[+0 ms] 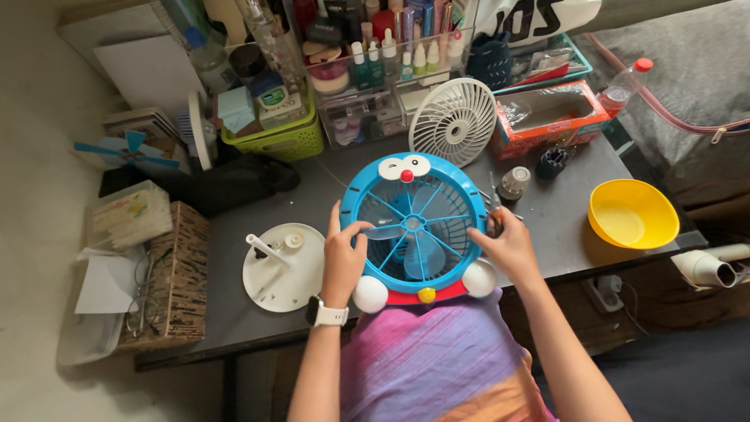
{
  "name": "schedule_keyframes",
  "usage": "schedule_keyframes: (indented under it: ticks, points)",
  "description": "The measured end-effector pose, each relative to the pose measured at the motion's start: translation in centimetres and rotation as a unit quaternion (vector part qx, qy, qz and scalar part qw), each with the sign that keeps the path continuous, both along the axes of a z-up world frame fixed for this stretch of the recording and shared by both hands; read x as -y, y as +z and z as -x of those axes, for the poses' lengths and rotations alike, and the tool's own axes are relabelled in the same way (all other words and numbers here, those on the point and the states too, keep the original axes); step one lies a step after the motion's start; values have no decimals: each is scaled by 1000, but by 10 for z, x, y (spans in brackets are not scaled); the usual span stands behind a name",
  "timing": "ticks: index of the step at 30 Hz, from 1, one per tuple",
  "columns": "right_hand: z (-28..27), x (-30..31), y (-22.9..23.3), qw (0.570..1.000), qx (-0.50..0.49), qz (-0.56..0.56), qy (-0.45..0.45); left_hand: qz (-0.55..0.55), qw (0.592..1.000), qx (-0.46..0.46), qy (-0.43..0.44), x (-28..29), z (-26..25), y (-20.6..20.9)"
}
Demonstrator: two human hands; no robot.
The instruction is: The person disassembles a small blue Doraemon-themed desk fan. They remove the front grille, unscrew the central hub, and detach the fan blades using a screwdriver and their hands. The removed parts are placed on the table.
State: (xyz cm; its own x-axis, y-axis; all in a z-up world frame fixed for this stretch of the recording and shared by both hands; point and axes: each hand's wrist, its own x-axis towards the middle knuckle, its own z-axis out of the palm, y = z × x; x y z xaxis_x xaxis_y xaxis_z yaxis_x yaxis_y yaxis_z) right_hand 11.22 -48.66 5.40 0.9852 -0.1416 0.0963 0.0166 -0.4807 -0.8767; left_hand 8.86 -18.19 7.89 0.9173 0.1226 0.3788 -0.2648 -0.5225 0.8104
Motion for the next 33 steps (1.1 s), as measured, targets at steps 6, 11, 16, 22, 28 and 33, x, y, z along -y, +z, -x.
schedule_keyframes:
  ticks: [6, 11, 16, 22, 28, 33]
  points:
    - [13, -3, -16, 973, 90, -211, 32, -40, 995, 86, 3, 14, 22, 28]
    - [15, -8, -31, 965, 119, -232, -9, -26, 996, 79, -25, 16, 33, 53]
    - [13, -6, -43, 962, 107, -250, -32, 170, 982, 67, -46, -3, 27, 32]
    - [-3, -3, -27, 929, -5, -370, -18, 523, 835, -141, -96, -30, 1, -55]
    - [-27, -20, 4, 890, -158, -419, 82, 619, 724, -227, -203, -7, -50, -120]
    - [-32, -45, 14, 834, -190, -445, 264, 636, 699, -247, -214, 19, -66, -115]
